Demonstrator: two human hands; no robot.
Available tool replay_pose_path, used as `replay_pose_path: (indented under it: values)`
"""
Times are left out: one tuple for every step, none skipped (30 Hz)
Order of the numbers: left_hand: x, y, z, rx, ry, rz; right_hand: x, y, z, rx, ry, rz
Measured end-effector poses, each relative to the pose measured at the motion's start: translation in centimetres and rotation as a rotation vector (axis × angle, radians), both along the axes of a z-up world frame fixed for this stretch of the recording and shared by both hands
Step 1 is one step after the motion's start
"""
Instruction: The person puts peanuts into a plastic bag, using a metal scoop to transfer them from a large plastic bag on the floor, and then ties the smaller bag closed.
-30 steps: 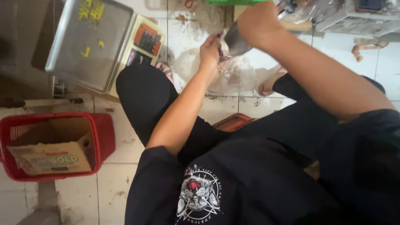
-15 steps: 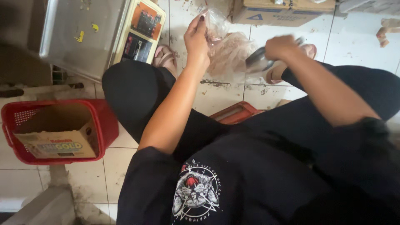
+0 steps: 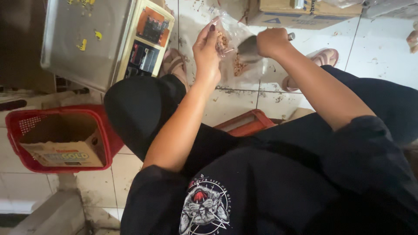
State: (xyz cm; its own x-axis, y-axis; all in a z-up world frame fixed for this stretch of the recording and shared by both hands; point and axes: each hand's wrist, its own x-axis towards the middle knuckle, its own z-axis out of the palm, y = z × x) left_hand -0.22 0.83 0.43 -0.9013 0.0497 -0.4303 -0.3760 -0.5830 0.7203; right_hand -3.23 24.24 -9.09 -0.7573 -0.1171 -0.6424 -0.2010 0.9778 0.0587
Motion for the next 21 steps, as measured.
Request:
replay_pose_path:
  values:
    - [0.1,0.0,0.3,0.002,0.013,-0.004,0.2,0.4,-1.0,0.011,-0.028,-0.003]
    - [0.2,0.0,0.5,0.004,0.026,-0.007,0.7,0.6,-2.4,0.021,-0.056,-0.007]
    - [0.3,-0.1,0.6,0.006,0.039,-0.012,1.2,0.8,-4.1,0.032,-0.084,-0.011]
    - [0.4,0.0,0.8,0.01,0.03,-0.01,1.7,0.9,-6.2,0.044,-0.091,-0.037]
    - [0.3,0.0,0.9,0.011,0.026,-0.008,2.0,0.7,-8.6,0.054,-0.093,-0.062]
    - [0.2,0.0,1.0,0.013,0.022,-0.005,2.5,0.6,-11.0,0.063,-0.095,-0.087]
    - [0.2,0.0,1.0,0.02,0.005,0.001,3.4,0.7,-13.3,0.036,-0.081,-0.096]
    - [0.2,0.0,1.0,0.028,-0.012,0.007,4.3,1.0,-15.3,0.008,-0.068,-0.106]
    - [0.2,-0.1,0.9,0.034,-0.028,0.015,5.2,1.1,-17.2,-0.021,-0.054,-0.113]
    - [0.2,-0.2,0.7,0.028,-0.024,0.013,5.9,0.9,-18.8,-0.058,0.025,-0.056]
    - [0.2,-0.2,0.5,0.024,-0.023,0.013,6.6,0.9,-20.0,-0.086,0.081,-0.019]
    - [0.3,-0.2,0.2,0.019,-0.022,0.013,7.2,0.9,-20.8,-0.131,0.095,-0.021]
    - [0.4,-0.2,-0.2,0.019,0.007,0.014,7.6,1.0,-21.3,-0.186,0.083,-0.053]
    - [0.6,-0.2,-0.5,0.017,0.036,0.016,7.7,1.2,-21.6,-0.245,0.058,-0.097]
    - [0.6,-0.2,-0.8,0.019,0.068,0.016,7.6,1.5,-21.6,-0.307,0.027,-0.151]
    - [0.6,-0.2,-1.1,0.015,0.053,0.017,7.4,1.8,-21.5,-0.366,-0.012,-0.203]
    - [0.6,-0.2,-1.2,0.013,0.041,0.017,7.1,2.3,-21.2,-0.427,-0.048,-0.259]
    - [0.6,-0.2,-1.3,0.01,0.028,0.018,6.9,2.7,-21.0,-0.483,-0.084,-0.319]
    - [0.4,-0.1,-1.4,0.0,0.019,0.027,6.8,3.4,-20.6,-0.533,-0.123,-0.369]
    - [0.2,0.0,-1.5,-0.01,0.009,0.035,6.6,4.0,-20.2,-0.583,-0.161,-0.426]
    - [0.1,0.2,-1.5,-0.02,0.002,0.04,6.5,4.8,-19.8,-0.617,-0.193,-0.469]
